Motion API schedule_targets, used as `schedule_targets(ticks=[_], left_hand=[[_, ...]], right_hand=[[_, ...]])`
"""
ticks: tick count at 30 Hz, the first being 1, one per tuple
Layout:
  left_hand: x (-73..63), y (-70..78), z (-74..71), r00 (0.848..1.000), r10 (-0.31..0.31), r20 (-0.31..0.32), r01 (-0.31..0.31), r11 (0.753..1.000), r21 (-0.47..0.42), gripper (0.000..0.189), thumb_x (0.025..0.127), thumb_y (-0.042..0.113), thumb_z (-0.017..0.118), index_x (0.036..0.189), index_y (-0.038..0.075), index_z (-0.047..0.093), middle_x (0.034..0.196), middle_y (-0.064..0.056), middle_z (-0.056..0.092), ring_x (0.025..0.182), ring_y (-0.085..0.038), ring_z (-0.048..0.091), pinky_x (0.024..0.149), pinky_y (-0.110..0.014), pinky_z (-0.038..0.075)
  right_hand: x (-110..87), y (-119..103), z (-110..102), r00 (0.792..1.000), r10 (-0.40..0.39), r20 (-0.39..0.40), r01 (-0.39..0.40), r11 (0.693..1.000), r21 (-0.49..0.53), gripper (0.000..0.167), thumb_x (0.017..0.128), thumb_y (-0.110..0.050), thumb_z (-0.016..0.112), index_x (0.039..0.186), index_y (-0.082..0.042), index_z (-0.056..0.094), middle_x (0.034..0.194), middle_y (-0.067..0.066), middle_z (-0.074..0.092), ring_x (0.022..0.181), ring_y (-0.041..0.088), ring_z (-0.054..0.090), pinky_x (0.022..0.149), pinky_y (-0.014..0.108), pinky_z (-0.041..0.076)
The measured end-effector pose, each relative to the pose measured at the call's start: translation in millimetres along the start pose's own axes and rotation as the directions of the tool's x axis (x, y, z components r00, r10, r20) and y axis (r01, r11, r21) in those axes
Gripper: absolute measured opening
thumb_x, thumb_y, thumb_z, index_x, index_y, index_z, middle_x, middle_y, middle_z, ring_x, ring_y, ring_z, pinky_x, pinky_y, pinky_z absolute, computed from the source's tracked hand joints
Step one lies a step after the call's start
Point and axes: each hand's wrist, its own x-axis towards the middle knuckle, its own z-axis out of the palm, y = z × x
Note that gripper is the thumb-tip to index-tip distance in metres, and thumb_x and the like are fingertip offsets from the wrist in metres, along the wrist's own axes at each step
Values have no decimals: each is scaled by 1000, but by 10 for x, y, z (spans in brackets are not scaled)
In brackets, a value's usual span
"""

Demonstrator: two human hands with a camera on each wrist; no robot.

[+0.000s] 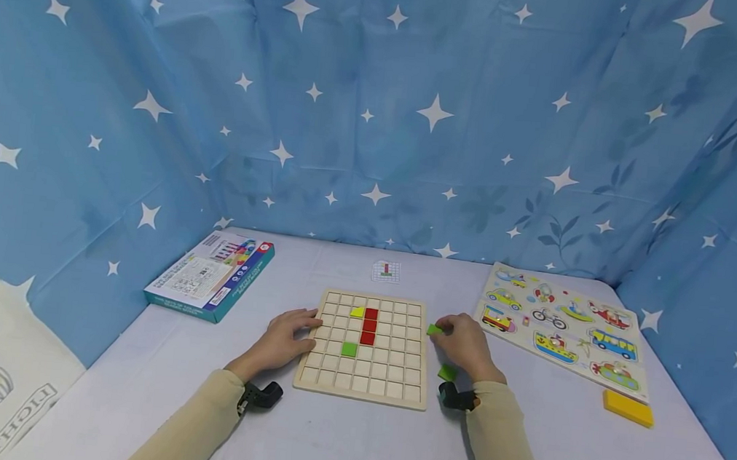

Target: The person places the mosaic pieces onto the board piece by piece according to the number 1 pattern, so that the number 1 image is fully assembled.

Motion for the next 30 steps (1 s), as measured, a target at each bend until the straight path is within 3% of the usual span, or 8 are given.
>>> schedule_targets(ticks=[13, 20, 30], left_hand=[[18, -16, 11, 1000, -4, -8, 4, 1000, -4, 40, 88, 17, 66, 127, 9, 64, 147, -9, 48, 141, -32, 34, 115, -55, 18], [14, -18, 7, 1000, -1, -5, 1, 1000, 3, 40, 88, 17, 66, 128, 9, 64, 147, -9, 48, 141, -32, 34, 115, -55, 18], [4, -7, 2, 1000, 5, -1, -5, 1000, 2, 40, 88, 17, 67, 127, 8, 64, 147, -10, 48, 140, -33, 35, 115, -56, 18]], right_hand=[[-10, -9, -46, 1000, -10, -9, 10, 1000, 26, 30, 86, -24, 73, 109, -5, 72, 108, 14, 68, 95, 28, 62, 76, 42, 51], [24, -91, -53, 997, -76, -6, 77, 995, 60, 30, 87, -26, 72, 111, -6, 72, 104, 10, 71, 86, 21, 65, 69, 34, 52], [-2, -290, 28, 984, -161, 72, 153, 982, 109, 30, 87, -25, 73, 111, -6, 72, 101, 7, 70, 79, 15, 61, 63, 29, 50]])
